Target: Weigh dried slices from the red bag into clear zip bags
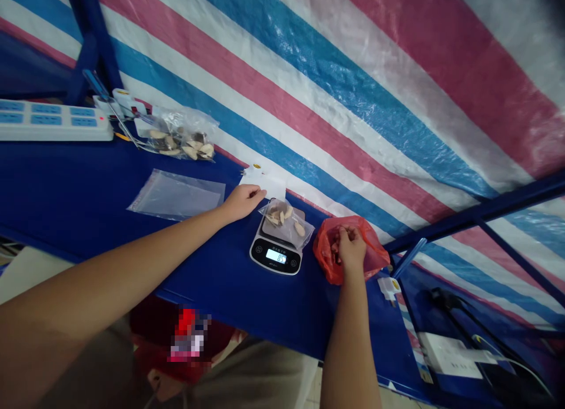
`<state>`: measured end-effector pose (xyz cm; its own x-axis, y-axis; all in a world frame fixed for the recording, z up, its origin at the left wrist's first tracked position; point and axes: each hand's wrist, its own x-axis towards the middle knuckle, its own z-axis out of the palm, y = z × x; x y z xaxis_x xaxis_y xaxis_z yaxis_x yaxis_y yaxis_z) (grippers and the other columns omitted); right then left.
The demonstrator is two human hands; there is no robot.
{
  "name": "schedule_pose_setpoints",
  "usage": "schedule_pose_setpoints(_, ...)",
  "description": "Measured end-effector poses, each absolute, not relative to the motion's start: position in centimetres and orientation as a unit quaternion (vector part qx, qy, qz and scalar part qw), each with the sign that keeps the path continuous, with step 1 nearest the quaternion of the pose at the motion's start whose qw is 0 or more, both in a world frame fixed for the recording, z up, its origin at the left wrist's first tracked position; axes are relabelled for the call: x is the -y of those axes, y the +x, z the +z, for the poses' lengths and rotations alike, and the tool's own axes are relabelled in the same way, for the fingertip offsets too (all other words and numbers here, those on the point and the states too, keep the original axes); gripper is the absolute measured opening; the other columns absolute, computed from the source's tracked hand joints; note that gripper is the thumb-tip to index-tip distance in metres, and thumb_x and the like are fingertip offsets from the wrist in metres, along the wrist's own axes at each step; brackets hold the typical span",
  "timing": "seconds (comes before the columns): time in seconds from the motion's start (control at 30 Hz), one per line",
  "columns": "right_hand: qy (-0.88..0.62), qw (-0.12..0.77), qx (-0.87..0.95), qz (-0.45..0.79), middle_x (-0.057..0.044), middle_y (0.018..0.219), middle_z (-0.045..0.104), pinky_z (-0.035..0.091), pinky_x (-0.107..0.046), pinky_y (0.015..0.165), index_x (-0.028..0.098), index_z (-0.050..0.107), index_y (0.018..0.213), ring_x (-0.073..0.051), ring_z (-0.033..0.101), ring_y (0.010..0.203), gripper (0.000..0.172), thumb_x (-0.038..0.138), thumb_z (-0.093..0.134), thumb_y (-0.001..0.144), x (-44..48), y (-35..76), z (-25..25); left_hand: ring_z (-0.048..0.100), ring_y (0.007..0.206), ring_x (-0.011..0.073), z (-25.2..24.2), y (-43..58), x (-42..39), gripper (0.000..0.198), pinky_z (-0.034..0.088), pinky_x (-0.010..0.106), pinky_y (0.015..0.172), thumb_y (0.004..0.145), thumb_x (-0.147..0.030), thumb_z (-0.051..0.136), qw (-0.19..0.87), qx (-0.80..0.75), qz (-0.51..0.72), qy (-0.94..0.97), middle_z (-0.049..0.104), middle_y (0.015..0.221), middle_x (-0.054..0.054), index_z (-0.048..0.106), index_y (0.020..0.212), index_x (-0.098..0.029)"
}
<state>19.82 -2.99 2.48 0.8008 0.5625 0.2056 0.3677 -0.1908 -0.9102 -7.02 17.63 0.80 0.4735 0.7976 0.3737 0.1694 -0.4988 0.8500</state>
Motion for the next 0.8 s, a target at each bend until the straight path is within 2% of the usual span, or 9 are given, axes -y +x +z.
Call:
schedule_pose_setpoints(0.2, -0.720, 0.614, 0.287, 0.149, 0.006, 0.069, 0.061, 0.030, -0.022, 0.032, 0.022, 0.060, 0.099, -0.009, 0.046, 0.037, 0.047, 0.054, 0.075, 0.067, 3.0, 18.9, 3.4, 0.034, 0.055, 0.0114, 0.7, -7.0, -17.7, 0.045, 0.026, 0.031, 0.060, 0.091, -0.039, 0.051, 0.389, -0.315, 0.402, 0.766, 0.030, 0.053, -0.005, 0.032, 0.054, -0.021)
schedule_pose_setpoints(0.4, -0.687, 0.642, 0.273, 0.204, 0.005, 0.072, 0.066, 0.031, -0.021, 0.029, 0.020, 0.064, 0.101, -0.008, 0.048, 0.037, 0.058, 0.051, 0.086, 0.057, 3.4, 18.2, 4.6, 0.034, 0.056, 0.0114, 0.3, -6.9, -17.8, 0.046, 0.026, 0.031, 0.059, 0.091, -0.042, 0.051, 0.386, -0.310, 0.412, 0.765, 0.030, 0.054, -0.005, 0.030, 0.055, -0.021)
schedule_pose_setpoints(0.5, -0.681, 0.641, 0.278, 0.220, 0.003, 0.073, 0.069, 0.033, -0.019, 0.031, 0.019, 0.067, 0.102, -0.008, 0.049, 0.039, 0.058, 0.049, 0.089, 0.057, 3.4, 17.8, 4.9, 0.035, 0.056, 0.0116, 0.3, -7.0, -17.8, 0.046, 0.026, 0.031, 0.059, 0.090, -0.042, 0.051, 0.387, -0.311, 0.412, 0.764, 0.031, 0.054, -0.005, 0.030, 0.055, -0.021)
schedule_pose_setpoints(0.57, -0.674, 0.646, 0.277, 0.227, 0.000, 0.077, 0.071, 0.040, -0.018, 0.036, 0.019, 0.068, 0.100, -0.010, 0.059, 0.048, 0.055, 0.049, 0.090, 0.058, 3.3, 17.7, 4.9, 0.036, 0.056, 0.0119, 0.3, -7.0, -17.8, 0.046, 0.027, 0.031, 0.059, 0.090, -0.043, 0.051, 0.389, -0.312, 0.410, 0.763, 0.031, 0.054, -0.004, 0.030, 0.055, -0.021)
schedule_pose_setpoints(0.67, -0.643, 0.684, 0.259, 0.228, -0.003, 0.087, 0.073, 0.052, -0.018, 0.048, 0.019, 0.068, 0.094, -0.018, 0.074, 0.076, 0.054, 0.047, 0.092, 0.055, 3.0, 17.9, 4.5, 0.037, 0.057, 0.0123, 0.4, -7.0, -17.8, 0.045, 0.028, 0.031, 0.060, 0.090, -0.043, 0.050, 0.390, -0.312, 0.409, 0.763, 0.032, 0.053, -0.004, 0.032, 0.055, -0.021)
schedule_pose_setpoints(0.73, -0.630, 0.698, 0.253, 0.227, -0.004, 0.090, 0.073, 0.054, -0.019, 0.049, 0.019, 0.067, 0.094, -0.022, 0.075, 0.087, 0.054, 0.048, 0.092, 0.055, 2.8, 18.2, 4.1, 0.037, 0.057, 0.0123, 0.4, -7.0, -17.7, 0.045, 0.028, 0.031, 0.060, 0.090, -0.043, 0.050, 0.391, -0.311, 0.409, 0.764, 0.032, 0.053, -0.004, 0.033, 0.055, -0.021)
schedule_pose_setpoints(0.8, -0.629, 0.699, 0.252, 0.227, -0.004, 0.088, 0.073, 0.054, -0.019, 0.048, 0.019, 0.065, 0.095, -0.024, 0.076, 0.088, 0.054, 0.049, 0.091, 0.057, 2.7, 18.4, 3.8, 0.037, 0.057, 0.0122, 0.5, -7.0, -17.7, 0.045, 0.028, 0.031, 0.060, 0.090, -0.044, 0.050, 0.394, -0.308, 0.410, 0.763, 0.032, 0.054, -0.004, 0.032, 0.055, -0.021)
